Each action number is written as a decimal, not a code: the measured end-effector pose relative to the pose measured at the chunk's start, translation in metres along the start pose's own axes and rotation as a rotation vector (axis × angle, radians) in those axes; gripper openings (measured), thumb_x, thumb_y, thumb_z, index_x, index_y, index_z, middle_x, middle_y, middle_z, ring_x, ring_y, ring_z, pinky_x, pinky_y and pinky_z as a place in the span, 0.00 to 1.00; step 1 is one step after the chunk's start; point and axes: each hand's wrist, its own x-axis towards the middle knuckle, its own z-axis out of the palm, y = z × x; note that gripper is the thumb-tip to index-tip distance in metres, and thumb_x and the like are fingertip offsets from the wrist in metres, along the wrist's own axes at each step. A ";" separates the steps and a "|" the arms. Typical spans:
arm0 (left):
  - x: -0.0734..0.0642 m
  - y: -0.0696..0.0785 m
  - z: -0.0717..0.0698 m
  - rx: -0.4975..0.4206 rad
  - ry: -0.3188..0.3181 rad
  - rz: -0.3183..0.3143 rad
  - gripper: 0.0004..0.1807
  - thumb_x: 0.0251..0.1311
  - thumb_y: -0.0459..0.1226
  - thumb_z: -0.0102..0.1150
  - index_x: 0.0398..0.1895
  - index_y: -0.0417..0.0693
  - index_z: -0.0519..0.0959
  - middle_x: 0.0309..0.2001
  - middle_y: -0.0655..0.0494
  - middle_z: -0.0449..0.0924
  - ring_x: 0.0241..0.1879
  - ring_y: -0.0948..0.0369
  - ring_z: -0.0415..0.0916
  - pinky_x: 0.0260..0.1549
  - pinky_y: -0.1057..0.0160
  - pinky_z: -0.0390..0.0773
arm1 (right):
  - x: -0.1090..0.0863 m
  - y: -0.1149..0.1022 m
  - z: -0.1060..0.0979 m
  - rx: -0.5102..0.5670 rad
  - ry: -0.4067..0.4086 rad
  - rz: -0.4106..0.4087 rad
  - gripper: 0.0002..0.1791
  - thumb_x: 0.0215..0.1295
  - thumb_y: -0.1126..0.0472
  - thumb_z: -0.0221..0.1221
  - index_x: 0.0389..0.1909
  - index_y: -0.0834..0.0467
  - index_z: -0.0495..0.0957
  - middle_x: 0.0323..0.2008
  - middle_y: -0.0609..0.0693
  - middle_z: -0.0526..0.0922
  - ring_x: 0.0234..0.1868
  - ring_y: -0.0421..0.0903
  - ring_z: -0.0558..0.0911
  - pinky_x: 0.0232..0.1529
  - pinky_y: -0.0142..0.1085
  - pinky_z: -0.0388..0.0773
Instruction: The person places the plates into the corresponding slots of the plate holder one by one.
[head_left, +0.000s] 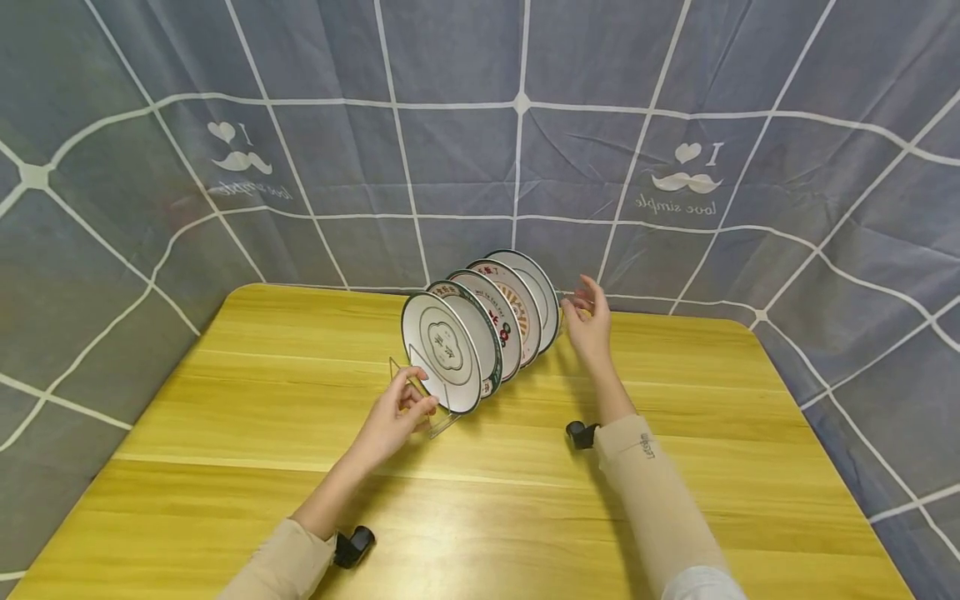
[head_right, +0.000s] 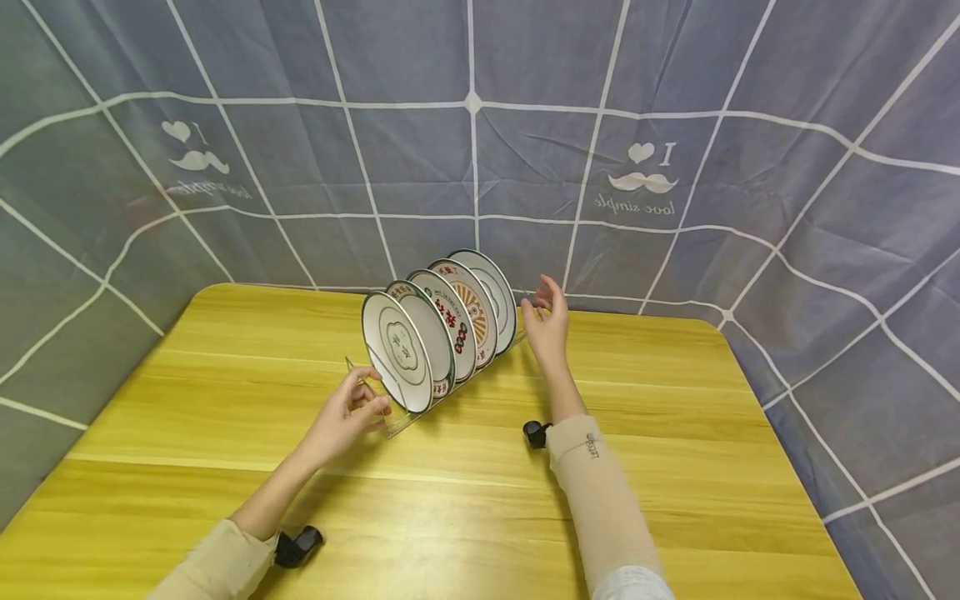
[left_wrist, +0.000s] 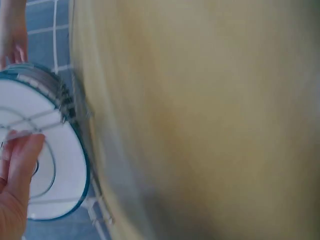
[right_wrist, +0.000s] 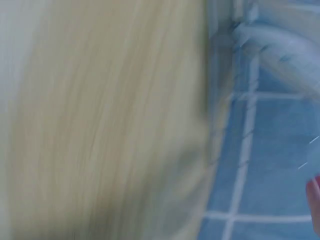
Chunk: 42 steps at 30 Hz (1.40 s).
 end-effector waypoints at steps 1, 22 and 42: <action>0.001 -0.001 -0.003 0.063 0.004 0.043 0.19 0.57 0.31 0.58 0.51 0.40 0.65 0.28 0.47 0.76 0.30 0.54 0.74 0.33 0.60 0.80 | -0.008 -0.010 0.002 0.045 0.051 -0.027 0.25 0.59 0.75 0.53 0.59 0.69 0.62 0.50 0.70 0.68 0.52 0.63 0.70 0.57 0.51 0.66; 0.039 -0.017 -0.069 0.270 -0.023 0.309 0.24 0.55 0.31 0.61 0.56 0.36 0.69 0.53 0.41 0.72 0.52 0.46 0.66 0.54 0.44 0.63 | -0.146 -0.043 0.087 0.005 -0.201 -0.517 0.26 0.52 0.73 0.62 0.54 0.69 0.68 0.48 0.63 0.74 0.48 0.56 0.75 0.53 0.35 0.73; 0.052 -0.026 -0.075 -0.001 -0.303 0.116 0.22 0.64 0.30 0.47 0.62 0.37 0.64 0.62 0.41 0.64 0.61 0.44 0.60 0.57 0.45 0.62 | -0.154 -0.035 0.120 -0.419 -0.222 -0.222 0.21 0.57 0.65 0.61 0.52 0.66 0.72 0.45 0.57 0.74 0.47 0.51 0.76 0.49 0.41 0.74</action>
